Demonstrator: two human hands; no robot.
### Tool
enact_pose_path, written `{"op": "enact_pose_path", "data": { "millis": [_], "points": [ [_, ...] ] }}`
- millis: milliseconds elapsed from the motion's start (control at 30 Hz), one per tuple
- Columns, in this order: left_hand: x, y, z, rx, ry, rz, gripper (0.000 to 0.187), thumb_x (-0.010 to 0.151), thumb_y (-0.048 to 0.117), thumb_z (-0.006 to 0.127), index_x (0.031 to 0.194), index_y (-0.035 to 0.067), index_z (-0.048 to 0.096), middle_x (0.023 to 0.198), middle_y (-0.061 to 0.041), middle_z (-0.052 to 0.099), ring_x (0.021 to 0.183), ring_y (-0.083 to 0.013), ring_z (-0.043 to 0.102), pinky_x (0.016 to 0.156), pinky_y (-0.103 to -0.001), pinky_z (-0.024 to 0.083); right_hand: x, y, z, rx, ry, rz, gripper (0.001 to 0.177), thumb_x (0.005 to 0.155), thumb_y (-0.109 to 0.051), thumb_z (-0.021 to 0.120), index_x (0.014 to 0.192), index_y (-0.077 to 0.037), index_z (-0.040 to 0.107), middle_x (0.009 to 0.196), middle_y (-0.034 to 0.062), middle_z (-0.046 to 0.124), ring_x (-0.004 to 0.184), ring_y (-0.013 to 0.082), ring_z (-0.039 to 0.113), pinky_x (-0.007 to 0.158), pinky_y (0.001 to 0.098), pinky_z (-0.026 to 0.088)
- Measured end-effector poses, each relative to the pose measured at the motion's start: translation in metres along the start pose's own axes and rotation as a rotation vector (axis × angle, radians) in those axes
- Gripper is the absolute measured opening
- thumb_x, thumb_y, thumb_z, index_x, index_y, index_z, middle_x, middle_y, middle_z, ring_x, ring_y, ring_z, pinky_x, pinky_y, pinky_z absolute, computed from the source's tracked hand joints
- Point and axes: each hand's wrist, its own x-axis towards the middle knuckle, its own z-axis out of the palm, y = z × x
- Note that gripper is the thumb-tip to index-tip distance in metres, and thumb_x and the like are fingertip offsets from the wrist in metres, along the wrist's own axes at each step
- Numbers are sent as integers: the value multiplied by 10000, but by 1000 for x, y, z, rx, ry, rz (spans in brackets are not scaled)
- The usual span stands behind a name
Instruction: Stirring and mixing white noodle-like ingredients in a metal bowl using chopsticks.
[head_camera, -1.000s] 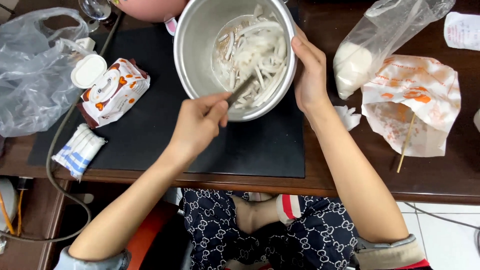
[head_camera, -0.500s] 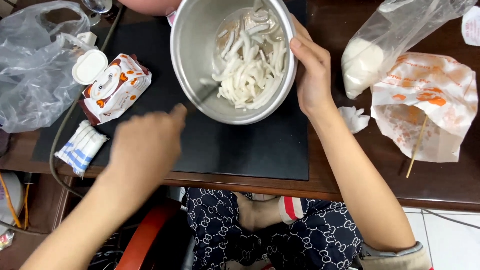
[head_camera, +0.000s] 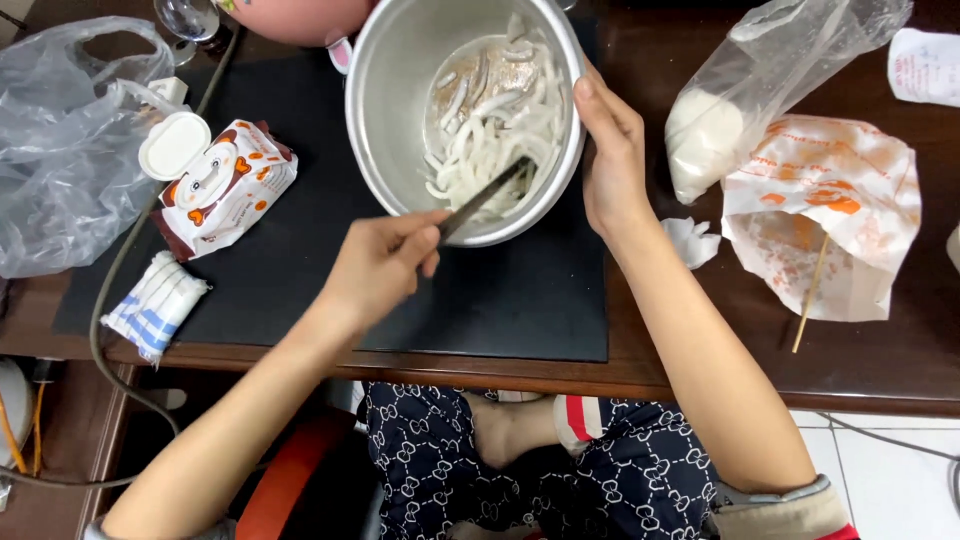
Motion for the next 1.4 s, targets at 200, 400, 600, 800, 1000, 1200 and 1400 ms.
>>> {"op": "enact_pose_path", "data": {
  "millis": [200, 400, 600, 800, 1000, 1200, 1400],
  "points": [
    [3, 20, -33, 379, 106, 144, 352, 995, 190, 514, 1245, 184, 762, 601, 76, 558, 552, -71, 413, 557, -261, 352, 1, 0, -2, 29, 61, 74, 468, 1010, -353, 598, 1380, -68, 590, 1467, 83, 569, 1436, 213, 468, 1223, 355, 362],
    [-24, 25, -52, 1152, 313, 171, 364, 1004, 207, 526, 1342, 258, 651, 816, -151, 740, 696, -522, 657, 543, -610, 508, 0, -4, 1, 21, -5, 36, 496, 1033, -359, 569, 1403, -29, 554, 1489, 101, 537, 1420, 220, 480, 1202, 344, 399],
    [-49, 36, -32, 1305, 47, 121, 305, 972, 173, 487, 1223, 208, 658, 730, -190, 722, 648, -492, 701, 514, -602, 551, -3, -3, 5, -1, -44, -16, 471, 1060, -361, 556, 1393, -28, 564, 1531, 114, 487, 1443, 238, 467, 1216, 358, 404],
    [-46, 63, -21, 708, -87, 173, 323, 953, 165, 514, 1145, 243, 761, 803, -161, 729, 837, -520, 499, 642, -410, 439, -5, -2, 9, -40, -37, -43, 463, 1068, -370, 537, 1370, -21, 583, 1542, 137, 475, 1457, 246, 454, 1231, 366, 387],
    [4, 32, -15, 487, -4, 251, 369, 978, 200, 500, 1245, 171, 752, 571, 52, 600, 563, -113, 557, 631, -297, 428, -1, 1, 0, 100, 1, 61, 499, 1038, -361, 591, 1426, -52, 542, 1470, 84, 563, 1422, 224, 492, 1224, 368, 402],
    [8, 27, -25, 774, 208, 371, 334, 984, 176, 546, 1254, 213, 740, 720, -164, 722, 673, -476, 603, 593, -517, 453, -2, 0, 1, 95, 3, 63, 492, 1036, -330, 591, 1430, -40, 534, 1484, 101, 549, 1419, 227, 495, 1219, 357, 409],
    [11, 20, -50, 1236, 410, 464, 536, 832, 16, 524, 1313, 177, 700, 728, -151, 690, 581, -498, 651, 431, -591, 472, -3, -4, 3, 68, -45, 28, 484, 1068, -324, 558, 1451, -33, 507, 1516, 100, 513, 1451, 237, 465, 1237, 369, 394]
  ]
}}
